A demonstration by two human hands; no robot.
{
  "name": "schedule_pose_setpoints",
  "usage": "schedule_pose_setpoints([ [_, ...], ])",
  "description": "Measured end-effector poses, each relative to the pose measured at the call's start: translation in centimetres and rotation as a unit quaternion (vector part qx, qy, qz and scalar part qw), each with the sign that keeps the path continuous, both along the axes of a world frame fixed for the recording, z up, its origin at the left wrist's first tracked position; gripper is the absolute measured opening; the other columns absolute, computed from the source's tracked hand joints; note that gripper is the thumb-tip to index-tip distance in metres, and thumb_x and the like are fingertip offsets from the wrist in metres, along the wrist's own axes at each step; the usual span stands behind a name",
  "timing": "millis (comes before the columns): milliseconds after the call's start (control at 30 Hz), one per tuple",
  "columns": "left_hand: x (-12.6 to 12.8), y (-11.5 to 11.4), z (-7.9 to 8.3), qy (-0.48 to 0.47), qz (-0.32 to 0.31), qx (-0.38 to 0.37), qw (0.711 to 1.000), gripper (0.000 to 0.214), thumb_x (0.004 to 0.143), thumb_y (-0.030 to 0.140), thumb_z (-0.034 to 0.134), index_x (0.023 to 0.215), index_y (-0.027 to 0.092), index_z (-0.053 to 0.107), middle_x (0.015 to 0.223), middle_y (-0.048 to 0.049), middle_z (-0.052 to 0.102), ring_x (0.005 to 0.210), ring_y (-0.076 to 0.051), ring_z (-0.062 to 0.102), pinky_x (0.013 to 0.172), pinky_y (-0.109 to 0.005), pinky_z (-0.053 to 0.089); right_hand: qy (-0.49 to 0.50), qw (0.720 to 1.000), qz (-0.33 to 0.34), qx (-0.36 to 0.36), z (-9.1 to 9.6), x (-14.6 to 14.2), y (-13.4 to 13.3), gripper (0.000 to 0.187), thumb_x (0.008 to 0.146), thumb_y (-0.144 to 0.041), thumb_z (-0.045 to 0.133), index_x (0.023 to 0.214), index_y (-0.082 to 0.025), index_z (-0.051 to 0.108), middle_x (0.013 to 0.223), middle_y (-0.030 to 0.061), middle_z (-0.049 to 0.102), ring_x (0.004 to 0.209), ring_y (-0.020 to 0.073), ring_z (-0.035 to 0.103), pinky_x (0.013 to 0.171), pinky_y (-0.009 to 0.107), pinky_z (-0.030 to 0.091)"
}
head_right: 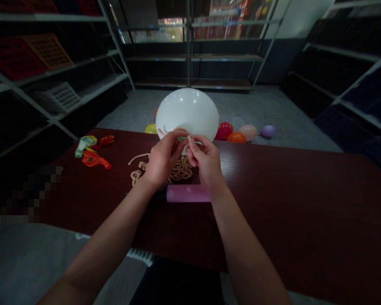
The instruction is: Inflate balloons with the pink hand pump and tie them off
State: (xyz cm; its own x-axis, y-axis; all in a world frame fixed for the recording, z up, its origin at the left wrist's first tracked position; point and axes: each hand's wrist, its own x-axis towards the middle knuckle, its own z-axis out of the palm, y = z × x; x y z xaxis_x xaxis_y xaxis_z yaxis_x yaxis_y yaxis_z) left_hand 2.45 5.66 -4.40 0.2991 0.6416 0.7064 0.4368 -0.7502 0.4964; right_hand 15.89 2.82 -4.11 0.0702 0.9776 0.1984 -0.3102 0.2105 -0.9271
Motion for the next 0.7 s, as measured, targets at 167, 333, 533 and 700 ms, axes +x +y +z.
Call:
schedule_pose_setpoints([
  [167, 0.2, -0.5, 0.5, 0.048, 0.026, 0.037, 0.998, 0.02, 0.105, 0.029, 0.044, 0.111, 0.018, 0.06, 0.111, -0.0108, 0.07, 0.102, -0.017, 0.066, 0.089, -0.03, 0.052, -0.037, 0.998, -0.049, 0.028, -0.2, -0.2, 0.1, 0.033, 0.082, -0.054, 0.074, 0.092, -0.028, 0.057, 0.063, -0.0068, 0.047, 0.051, 0.0082, 0.037, 0.045, 0.025, 0.028],
  [333, 0.4, -0.5, 0.7, 0.002, 0.027, 0.004, 1.0, 0.012, 0.104, 0.028, 0.048, 0.103, 0.019, 0.056, 0.1, -0.0088, 0.069, 0.093, -0.017, 0.066, 0.085, -0.031, 0.052, -0.139, 0.98, -0.08, 0.118, -0.6, 0.3, 0.5, 0.03, 0.089, -0.053, 0.066, 0.09, -0.026, 0.054, 0.06, -0.0079, 0.049, 0.047, 0.0077, 0.04, 0.041, 0.023, 0.028],
  [533, 0.0, -0.7, 1.7, -0.018, -0.02, -0.081, 0.996, 0.008, 0.102, 0.023, 0.048, 0.097, 0.019, 0.053, 0.093, -0.0063, 0.067, 0.086, -0.016, 0.063, 0.078, -0.03, 0.049, -0.294, 0.932, -0.117, 0.174, -0.5, 1.6, 0.5, 0.021, 0.097, -0.045, 0.058, 0.09, -0.025, 0.056, 0.063, -0.0064, 0.053, 0.051, 0.0084, 0.048, 0.048, 0.024, 0.036],
  [700, -1.0, -0.8, 2.0, 0.037, -0.102, -0.128, 0.986, 0.007, 0.095, 0.023, 0.059, 0.095, 0.019, 0.054, 0.081, -0.0016, 0.063, 0.073, -0.014, 0.059, 0.068, -0.027, 0.045, -0.381, 0.89, -0.157, 0.195, -0.7, 2.3, 0.5, 0.016, 0.097, -0.038, 0.057, 0.09, -0.024, 0.06, 0.075, -0.0028, 0.061, 0.061, 0.0101, 0.056, 0.056, 0.025, 0.04],
])
